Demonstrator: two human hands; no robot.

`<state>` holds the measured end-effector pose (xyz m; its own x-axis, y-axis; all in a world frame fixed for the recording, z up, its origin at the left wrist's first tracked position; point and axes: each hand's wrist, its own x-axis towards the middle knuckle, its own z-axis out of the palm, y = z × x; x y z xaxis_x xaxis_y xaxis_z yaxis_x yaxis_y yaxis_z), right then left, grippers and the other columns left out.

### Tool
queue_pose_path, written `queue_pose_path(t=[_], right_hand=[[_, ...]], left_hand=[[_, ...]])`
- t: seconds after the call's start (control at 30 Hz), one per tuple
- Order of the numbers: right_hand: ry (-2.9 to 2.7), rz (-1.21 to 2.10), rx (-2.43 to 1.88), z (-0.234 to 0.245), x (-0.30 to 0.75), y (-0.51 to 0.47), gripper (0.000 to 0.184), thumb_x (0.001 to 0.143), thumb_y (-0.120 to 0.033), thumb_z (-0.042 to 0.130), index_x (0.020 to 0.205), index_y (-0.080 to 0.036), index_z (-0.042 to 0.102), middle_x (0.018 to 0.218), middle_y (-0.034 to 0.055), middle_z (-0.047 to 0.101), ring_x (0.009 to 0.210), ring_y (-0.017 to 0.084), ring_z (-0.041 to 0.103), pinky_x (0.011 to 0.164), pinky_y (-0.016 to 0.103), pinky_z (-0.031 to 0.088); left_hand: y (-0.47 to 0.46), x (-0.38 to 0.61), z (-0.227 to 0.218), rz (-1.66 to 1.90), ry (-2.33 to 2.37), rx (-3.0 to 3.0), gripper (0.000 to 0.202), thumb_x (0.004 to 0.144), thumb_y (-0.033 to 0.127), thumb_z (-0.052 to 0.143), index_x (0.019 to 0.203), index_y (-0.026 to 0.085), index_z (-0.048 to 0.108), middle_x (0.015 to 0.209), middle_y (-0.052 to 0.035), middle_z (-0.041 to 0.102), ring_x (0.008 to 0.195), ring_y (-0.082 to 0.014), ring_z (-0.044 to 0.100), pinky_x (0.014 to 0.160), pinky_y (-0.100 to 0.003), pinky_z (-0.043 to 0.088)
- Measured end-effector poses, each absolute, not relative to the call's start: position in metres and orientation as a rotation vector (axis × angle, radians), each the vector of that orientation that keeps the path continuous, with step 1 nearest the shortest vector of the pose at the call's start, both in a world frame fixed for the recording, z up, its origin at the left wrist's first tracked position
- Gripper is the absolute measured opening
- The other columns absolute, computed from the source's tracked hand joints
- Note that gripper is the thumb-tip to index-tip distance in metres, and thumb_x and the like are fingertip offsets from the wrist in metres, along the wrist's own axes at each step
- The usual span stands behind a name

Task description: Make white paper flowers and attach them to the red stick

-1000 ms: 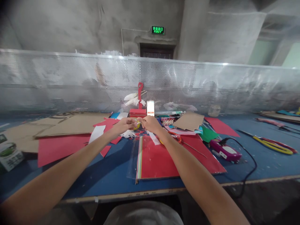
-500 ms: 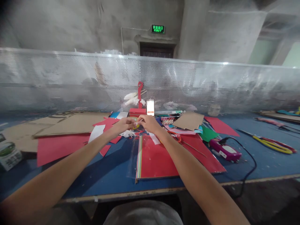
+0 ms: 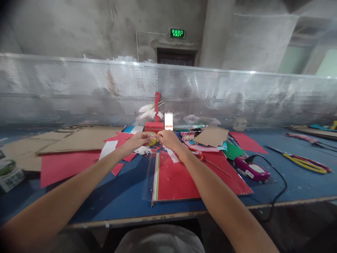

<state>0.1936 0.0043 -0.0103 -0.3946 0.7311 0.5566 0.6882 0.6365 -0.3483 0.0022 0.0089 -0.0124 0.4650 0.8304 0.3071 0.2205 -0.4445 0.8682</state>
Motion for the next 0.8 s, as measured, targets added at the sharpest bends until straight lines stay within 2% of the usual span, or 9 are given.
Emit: queue_pose_path(t=[0.13,0.23,0.3,0.4,0.53,0.67,0.8], right_hand=[[-2.179,0.122,-1.183,-0.008,0.195,0.002,0.063,0.096,-0.052,0.040,0.047,-0.016,0.056,0.042,0.0016,0.053,0.048,0.012,0.052,0.057,0.023,0.033],[-2.154,0.226,-1.151,-0.009,0.195,0.002,0.062,0.096,-0.052,0.037,0.050,-0.015,0.058,0.045,0.0022,0.056,0.046,0.011,0.052,0.057,0.024,0.036],[-2.123,0.320,-1.060,-0.011,0.195,0.003,0.049,0.095,-0.048,0.043,0.067,-0.015,0.065,0.057,0.0025,0.064,0.048,0.011,0.054,0.057,0.023,0.038],[-2.073,0.350,-0.946,-0.014,0.194,0.006,0.022,0.086,-0.036,0.061,0.087,-0.015,0.067,0.072,0.0030,0.069,0.059,0.011,0.059,0.061,0.022,0.041],[-2.065,0.291,-0.947,-0.016,0.194,0.010,0.010,0.083,-0.024,0.063,0.083,-0.014,0.067,0.074,0.0038,0.069,0.065,0.012,0.060,0.065,0.023,0.041],[-2.086,0.199,-0.995,-0.017,0.195,0.013,0.017,0.087,-0.026,0.059,0.078,-0.015,0.068,0.072,0.0030,0.070,0.064,0.012,0.058,0.064,0.023,0.038],[-2.129,0.161,-1.053,-0.015,0.196,0.013,0.036,0.093,-0.037,0.052,0.069,-0.014,0.067,0.061,0.0023,0.067,0.058,0.011,0.056,0.061,0.022,0.036]], left_hand=[[0.005,0.003,-0.010,0.970,0.871,1.937,0.025,0.073,0.038,0.068,0.064,0.016,0.058,0.062,-0.0013,0.056,0.057,-0.0111,0.047,0.058,-0.025,0.040],[0.004,0.003,-0.009,0.954,0.861,1.913,0.026,0.073,0.039,0.068,0.065,0.016,0.058,0.061,-0.0006,0.055,0.057,-0.0108,0.047,0.058,-0.025,0.040],[0.004,0.002,-0.008,0.930,0.847,1.904,0.027,0.074,0.039,0.067,0.067,0.015,0.057,0.063,-0.0001,0.055,0.058,-0.0101,0.047,0.059,-0.025,0.039],[0.005,0.000,-0.009,0.903,0.851,1.894,0.026,0.074,0.039,0.066,0.070,0.014,0.058,0.067,-0.0003,0.056,0.061,-0.0098,0.048,0.062,-0.024,0.039],[0.011,-0.001,-0.013,0.908,0.877,1.871,0.023,0.074,0.036,0.065,0.073,0.014,0.061,0.069,-0.0002,0.057,0.063,-0.0103,0.051,0.066,-0.025,0.042],[0.018,-0.001,-0.017,0.916,0.864,1.894,0.019,0.074,0.034,0.064,0.075,0.015,0.063,0.067,-0.0002,0.058,0.062,-0.0103,0.052,0.064,-0.025,0.041],[0.018,-0.001,-0.016,0.914,0.839,1.881,0.017,0.074,0.032,0.064,0.075,0.015,0.063,0.067,0.0005,0.058,0.062,-0.0098,0.051,0.064,-0.024,0.041]])
